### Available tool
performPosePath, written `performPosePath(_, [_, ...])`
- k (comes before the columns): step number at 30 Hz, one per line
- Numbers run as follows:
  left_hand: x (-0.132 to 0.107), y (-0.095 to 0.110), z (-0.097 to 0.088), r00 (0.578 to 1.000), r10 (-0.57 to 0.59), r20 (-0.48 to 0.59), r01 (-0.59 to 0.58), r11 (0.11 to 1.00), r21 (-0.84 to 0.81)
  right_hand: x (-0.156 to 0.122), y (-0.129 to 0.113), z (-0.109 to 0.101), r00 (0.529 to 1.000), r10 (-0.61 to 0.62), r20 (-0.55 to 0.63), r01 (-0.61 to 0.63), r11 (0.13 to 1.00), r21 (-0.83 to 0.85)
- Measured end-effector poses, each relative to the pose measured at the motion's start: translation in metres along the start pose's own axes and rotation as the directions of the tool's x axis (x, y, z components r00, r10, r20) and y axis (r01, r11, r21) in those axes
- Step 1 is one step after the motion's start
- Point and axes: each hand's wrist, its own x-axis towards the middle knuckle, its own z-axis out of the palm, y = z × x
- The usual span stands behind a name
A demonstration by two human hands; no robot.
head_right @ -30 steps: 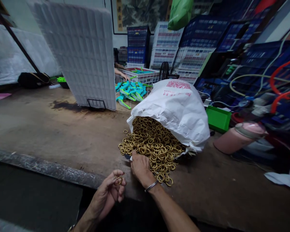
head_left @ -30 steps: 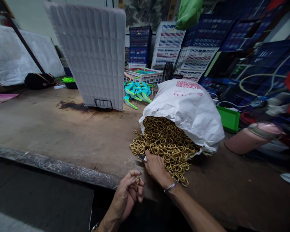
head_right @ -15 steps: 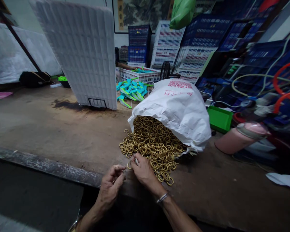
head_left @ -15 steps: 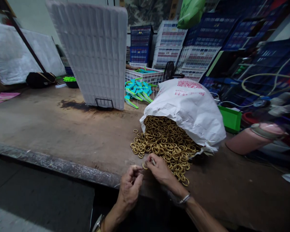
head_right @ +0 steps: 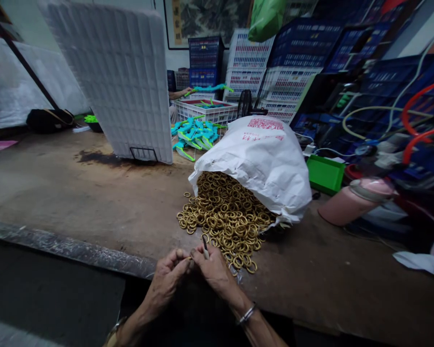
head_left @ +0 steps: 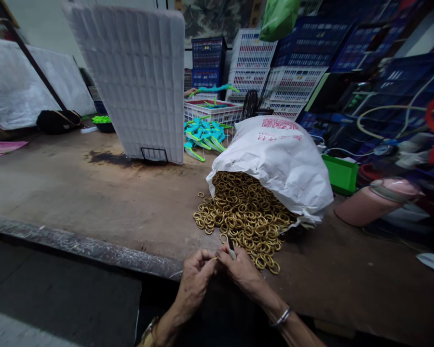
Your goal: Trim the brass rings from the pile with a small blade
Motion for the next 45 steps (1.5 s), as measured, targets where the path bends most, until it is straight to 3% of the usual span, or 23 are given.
performPosePath(5, [-0.002, -0.003, -0.004, 0.990, -0.118, 0.076, 0.117, 0.993, 0.019, 0.000, -0.004, -0.002, 1.000, -0.016, -0.017, 0.016, 0.999, -0.032])
performPosePath(9, [-0.005, -0.003, -0.005, 0.970, -0.188, 0.155, 0.209, 0.970, -0.127, 0.001, -0.004, -0.002, 0.999, -0.040, 0.003, 0.040, 0.998, -0.043])
performPosePath(12, [-0.006, -0.002, -0.005, 0.969, -0.178, 0.170, 0.211, 0.956, -0.203, 0.000, -0.003, -0.004, 0.996, -0.092, -0.013, 0.089, 0.983, -0.164])
performPosePath(14, [-0.005, -0.002, -0.004, 0.977, -0.164, 0.137, 0.190, 0.960, -0.205, -0.003, -0.003, -0.004, 0.986, -0.163, -0.021, 0.146, 0.930, -0.339])
performPosePath(17, [-0.004, -0.002, -0.003, 0.985, -0.154, 0.072, 0.164, 0.975, -0.150, -0.012, -0.005, -0.004, 0.966, -0.246, 0.075, 0.238, 0.746, -0.622])
performPosePath(19, [-0.003, -0.001, -0.002, 0.990, -0.140, 0.027, 0.142, 0.986, -0.090, -0.017, -0.008, -0.003, 0.965, -0.224, 0.139, 0.253, 0.634, -0.731])
performPosePath(22, [-0.003, 0.000, -0.003, 0.998, -0.056, -0.024, 0.056, 0.998, 0.003, -0.019, -0.010, -0.002, 0.973, -0.169, 0.154, 0.223, 0.556, -0.800])
performPosePath(26, [-0.002, -0.002, -0.005, 1.000, 0.018, 0.000, -0.018, 1.000, 0.026, -0.018, -0.012, -0.001, 0.975, -0.151, 0.162, 0.217, 0.508, -0.834])
performPosePath(31, [-0.009, 0.000, -0.007, 0.985, -0.159, 0.066, 0.163, 0.986, -0.046, -0.020, -0.017, 0.003, 0.987, -0.142, 0.081, 0.135, 0.434, -0.891])
performPosePath(33, [-0.016, 0.003, -0.006, 0.965, -0.222, 0.138, 0.235, 0.968, -0.084, -0.019, -0.016, -0.006, 0.986, -0.168, 0.011, 0.085, 0.441, -0.894])
performPosePath(36, [-0.023, 0.007, -0.004, 0.925, -0.277, 0.260, 0.313, 0.944, -0.108, -0.021, -0.007, -0.035, 0.966, -0.174, -0.189, -0.085, 0.478, -0.874])
performPosePath(40, [-0.020, 0.006, 0.002, 0.900, -0.347, 0.265, 0.391, 0.910, -0.137, -0.041, 0.018, -0.082, 0.914, -0.177, -0.364, -0.193, 0.601, -0.776])
performPosePath(42, [-0.016, 0.005, 0.006, 0.895, -0.355, 0.271, 0.394, 0.913, -0.106, -0.053, 0.031, -0.095, 0.902, -0.164, -0.400, -0.214, 0.635, -0.742])
performPosePath(45, [-0.010, 0.000, 0.013, 0.903, -0.309, 0.299, 0.352, 0.931, -0.099, -0.063, 0.046, -0.098, 0.906, -0.191, -0.377, -0.177, 0.638, -0.750])
